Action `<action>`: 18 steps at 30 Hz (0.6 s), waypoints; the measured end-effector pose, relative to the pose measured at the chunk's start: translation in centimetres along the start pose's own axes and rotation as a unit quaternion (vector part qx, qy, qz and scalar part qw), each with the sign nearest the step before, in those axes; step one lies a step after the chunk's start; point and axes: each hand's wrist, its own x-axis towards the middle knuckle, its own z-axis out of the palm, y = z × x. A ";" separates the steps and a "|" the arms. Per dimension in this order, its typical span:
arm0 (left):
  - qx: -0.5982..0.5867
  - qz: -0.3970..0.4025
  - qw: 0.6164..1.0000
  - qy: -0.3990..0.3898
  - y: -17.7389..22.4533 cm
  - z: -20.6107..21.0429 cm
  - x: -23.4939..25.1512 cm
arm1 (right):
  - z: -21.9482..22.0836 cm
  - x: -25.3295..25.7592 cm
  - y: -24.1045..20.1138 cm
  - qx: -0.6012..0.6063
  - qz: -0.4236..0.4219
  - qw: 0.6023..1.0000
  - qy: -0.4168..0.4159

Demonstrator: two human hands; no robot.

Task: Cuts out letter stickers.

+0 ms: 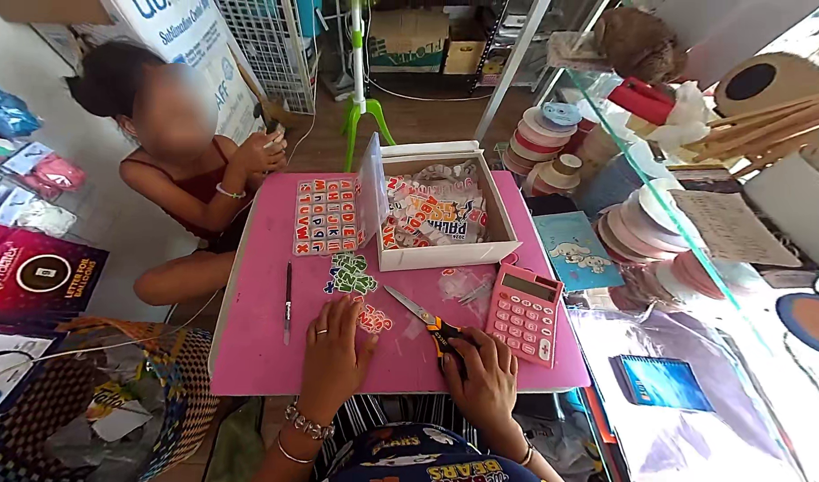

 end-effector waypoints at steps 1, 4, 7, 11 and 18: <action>0.002 0.001 1.000 0.001 0.0 -0.1 0.0 | 0.1 0.0 0.0 -0.004 0.000 1.000 0.004; -0.017 0.012 0.998 0.051 0.0 -0.1 -0.2 | 0.2 -0.2 0.0 -0.014 0.001 1.000 0.012; -0.052 0.062 0.989 0.121 1.3 -0.9 0.7 | 0.3 -0.2 -0.1 -0.023 0.001 1.000 0.021; 0.002 0.175 0.982 0.077 6.7 -4.8 7.2 | 0.1 -0.1 0.0 -0.018 -0.004 1.000 0.022; 0.231 0.160 0.942 -0.183 13.1 -6.4 20.6 | -0.3 -0.1 -0.1 0.003 0.007 1.000 0.003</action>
